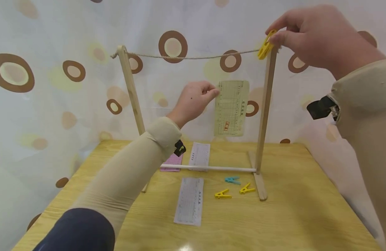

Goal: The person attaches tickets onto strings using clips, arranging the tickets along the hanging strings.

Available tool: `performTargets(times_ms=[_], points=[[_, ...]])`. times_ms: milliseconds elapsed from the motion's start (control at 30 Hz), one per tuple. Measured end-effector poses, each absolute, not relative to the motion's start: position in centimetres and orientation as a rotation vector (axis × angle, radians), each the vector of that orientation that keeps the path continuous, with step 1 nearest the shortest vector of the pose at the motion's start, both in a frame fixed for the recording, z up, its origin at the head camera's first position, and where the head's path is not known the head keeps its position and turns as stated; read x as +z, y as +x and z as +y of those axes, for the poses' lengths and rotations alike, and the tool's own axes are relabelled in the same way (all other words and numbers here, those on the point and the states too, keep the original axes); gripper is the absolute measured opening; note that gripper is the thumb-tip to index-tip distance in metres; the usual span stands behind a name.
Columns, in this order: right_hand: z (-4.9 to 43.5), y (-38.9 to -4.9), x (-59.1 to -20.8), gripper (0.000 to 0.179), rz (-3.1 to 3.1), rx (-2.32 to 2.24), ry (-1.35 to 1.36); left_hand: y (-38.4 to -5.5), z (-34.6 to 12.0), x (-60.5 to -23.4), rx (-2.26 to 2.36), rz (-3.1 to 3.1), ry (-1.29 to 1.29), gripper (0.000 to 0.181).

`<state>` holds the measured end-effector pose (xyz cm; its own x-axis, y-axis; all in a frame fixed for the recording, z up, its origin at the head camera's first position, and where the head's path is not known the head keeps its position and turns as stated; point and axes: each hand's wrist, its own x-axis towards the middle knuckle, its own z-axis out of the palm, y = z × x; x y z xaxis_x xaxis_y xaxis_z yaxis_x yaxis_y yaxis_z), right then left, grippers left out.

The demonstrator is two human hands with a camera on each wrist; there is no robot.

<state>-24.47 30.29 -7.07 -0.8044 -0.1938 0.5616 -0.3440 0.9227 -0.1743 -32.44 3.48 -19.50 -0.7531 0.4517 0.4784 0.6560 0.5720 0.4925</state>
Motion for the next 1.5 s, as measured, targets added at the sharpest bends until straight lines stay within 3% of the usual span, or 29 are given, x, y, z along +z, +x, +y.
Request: performTargets(times_ms=[200, 867, 1500], points=[[30.5, -26.0, -6.3, 0.031, -2.529, 0.628, 0.403, -32.3, 5.3, -18.3, -0.929, -2.531, -0.889, 0.024], [27.7, -27.1, -5.2, 0.041, -2.676, 0.359, 0.421, -32.8, 7.5, -15.5, -1.006, -2.525, -0.787, 0.027], [27.7, -26.7, -5.8, 0.051, -2.822, 0.248, 0.421, -32.3, 7.6, -15.7, -1.047, -2.471, -0.866, 0.025]])
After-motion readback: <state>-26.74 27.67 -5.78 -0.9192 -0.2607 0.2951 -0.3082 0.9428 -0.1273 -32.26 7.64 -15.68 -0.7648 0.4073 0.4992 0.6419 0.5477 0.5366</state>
